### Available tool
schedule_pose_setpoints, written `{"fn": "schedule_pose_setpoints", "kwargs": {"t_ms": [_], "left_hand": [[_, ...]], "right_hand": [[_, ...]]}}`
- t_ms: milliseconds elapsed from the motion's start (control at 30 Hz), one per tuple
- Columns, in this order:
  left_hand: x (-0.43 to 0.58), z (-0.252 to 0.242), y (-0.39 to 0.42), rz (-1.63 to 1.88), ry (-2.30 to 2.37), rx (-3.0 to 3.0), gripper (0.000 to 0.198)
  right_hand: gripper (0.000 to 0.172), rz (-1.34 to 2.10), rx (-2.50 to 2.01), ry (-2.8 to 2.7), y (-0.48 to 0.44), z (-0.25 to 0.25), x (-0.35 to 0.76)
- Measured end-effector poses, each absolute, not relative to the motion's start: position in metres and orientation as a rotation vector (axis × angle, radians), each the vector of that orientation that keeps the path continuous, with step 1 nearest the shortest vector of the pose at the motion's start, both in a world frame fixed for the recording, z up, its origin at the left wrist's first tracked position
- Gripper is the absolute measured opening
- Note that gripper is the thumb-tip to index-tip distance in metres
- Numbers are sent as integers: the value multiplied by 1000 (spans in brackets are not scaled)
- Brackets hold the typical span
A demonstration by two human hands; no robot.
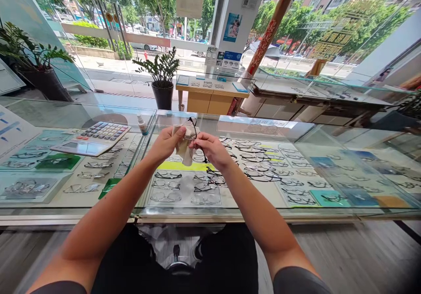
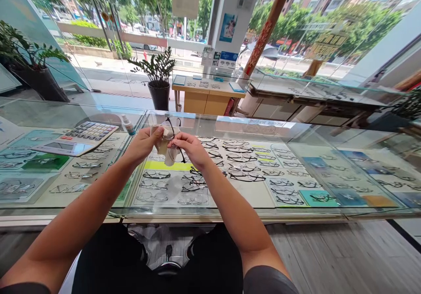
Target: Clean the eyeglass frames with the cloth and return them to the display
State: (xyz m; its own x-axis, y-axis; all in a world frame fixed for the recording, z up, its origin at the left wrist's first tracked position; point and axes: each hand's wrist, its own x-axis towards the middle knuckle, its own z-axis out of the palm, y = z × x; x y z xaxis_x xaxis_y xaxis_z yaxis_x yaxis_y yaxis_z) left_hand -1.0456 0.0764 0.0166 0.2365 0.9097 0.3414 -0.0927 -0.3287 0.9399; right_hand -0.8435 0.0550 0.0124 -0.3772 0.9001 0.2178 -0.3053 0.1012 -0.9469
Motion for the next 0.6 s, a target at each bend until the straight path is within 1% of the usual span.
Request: {"fn": "schedule_pose_setpoints", "kwargs": {"t_ms": [100,233,333,600], "left_hand": [[-1046,17,75,1263,790,1483,67],[-1046,21,72,1181,706,1422,56],[-1043,21,70,1193,656,1391,52],[-1033,14,66,1247,643,1289,55]], "right_hand": [[31,1498,-649,-1347,55,12,-844],[32,1540,-643,-1288,55,12,-844],[35,1557,-645,-1258,55,11,-846],[36,1608,-612,-1242,55,5,-851]]}}
